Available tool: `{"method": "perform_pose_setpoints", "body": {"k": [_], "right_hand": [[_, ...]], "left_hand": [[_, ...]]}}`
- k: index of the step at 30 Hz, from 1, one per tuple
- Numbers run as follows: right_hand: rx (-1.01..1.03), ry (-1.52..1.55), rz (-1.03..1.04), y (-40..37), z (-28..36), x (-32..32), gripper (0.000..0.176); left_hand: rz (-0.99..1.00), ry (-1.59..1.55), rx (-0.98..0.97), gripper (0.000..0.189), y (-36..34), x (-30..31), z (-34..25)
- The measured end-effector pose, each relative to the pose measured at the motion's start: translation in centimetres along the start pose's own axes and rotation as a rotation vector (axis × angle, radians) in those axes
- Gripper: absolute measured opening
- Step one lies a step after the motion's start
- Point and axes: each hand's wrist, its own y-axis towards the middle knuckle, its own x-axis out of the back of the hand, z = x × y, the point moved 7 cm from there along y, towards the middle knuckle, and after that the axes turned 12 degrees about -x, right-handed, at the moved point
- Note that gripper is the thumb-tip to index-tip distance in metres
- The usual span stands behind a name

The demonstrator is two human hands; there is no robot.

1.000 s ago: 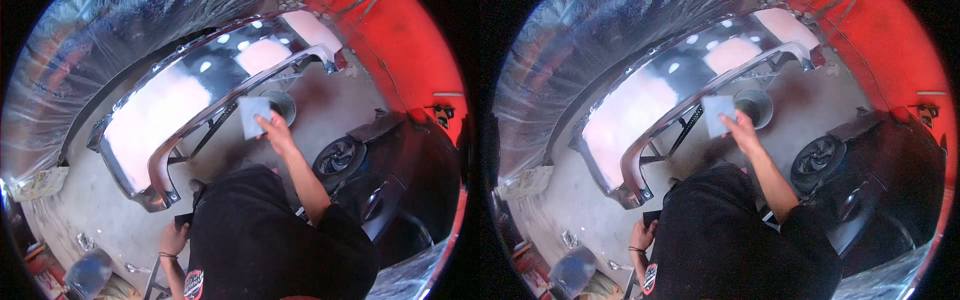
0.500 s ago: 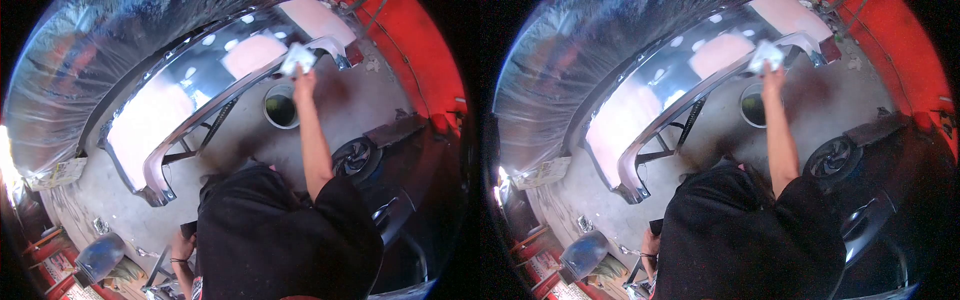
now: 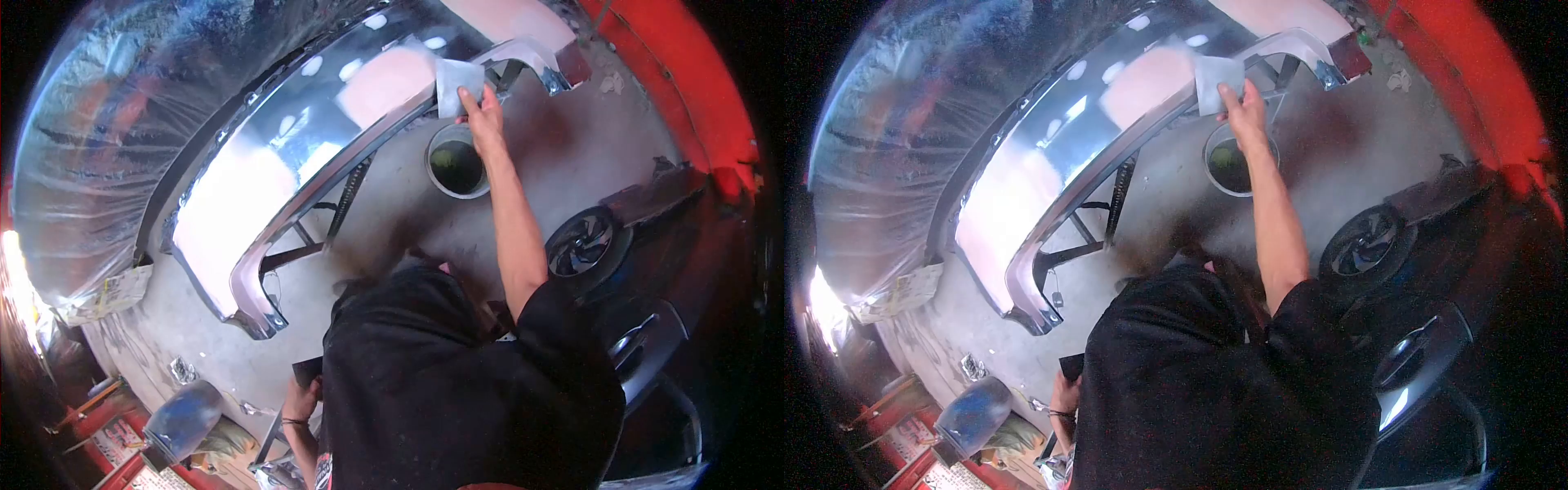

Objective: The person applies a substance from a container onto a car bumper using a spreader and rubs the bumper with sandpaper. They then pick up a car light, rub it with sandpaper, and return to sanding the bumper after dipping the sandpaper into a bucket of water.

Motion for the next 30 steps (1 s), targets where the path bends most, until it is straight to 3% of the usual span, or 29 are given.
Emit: {"method": "perform_pose_setpoints", "body": {"k": [7, 9, 11, 16, 18, 20, 24, 27, 30], "right_hand": [[0.073, -0.14, 0.026, -0.4, -0.1, -1.4, 0.037], [0.126, -0.087, 0.001, -0.6, 0.2, -1.4, 0.035], [0.278, -0.284, -0.035, -0.5, 0.4, -1.8, 0.039], [0.3, -0.292, -0.051, 0.2, 1.5, -1.1, 0.044], [0.307, -0.339, -0.086, 0.2, 1.0, -0.6, 0.044], [0.359, -0.242, 0.046, 0.2, 0.7, -3.0, 0.039], [0.132, -0.142, -0.037, -0.9, 1.2, -2.3, 0.041], [0.179, -0.251, 0.027, -1.2, -0.2, -2.7, 0.038], [0.186, -0.228, 0.068, -1.8, -2.8, -4.7, 0.036]], "left_hand": [[0.026, 0.104, 0.041, 0.013, 0.5, 0.0, 0.8], [0.018, 0.097, 0.023, 0.011, 0.4, 0.1, -0.1], [0.016, 0.084, 0.022, 0.011, 0.5, 0.4, 0.2], [0.005, 0.019, 0.044, 0.011, 1.0, 0.5, 0.7], [-0.027, 0.056, -0.084, 0.013, 1.4, 0.7, -0.5], [0.003, 0.097, -0.079, 0.015, 2.3, 0.7, -1.4], [0.095, 0.008, 0.055, 0.02, 2.5, 0.7, 1.6], [0.008, 0.087, -0.09, 0.022, 2.3, 1.1, 3.0], [0.087, 0.122, -0.081, 0.022, 3.1, 1.3, 0.8]]}}
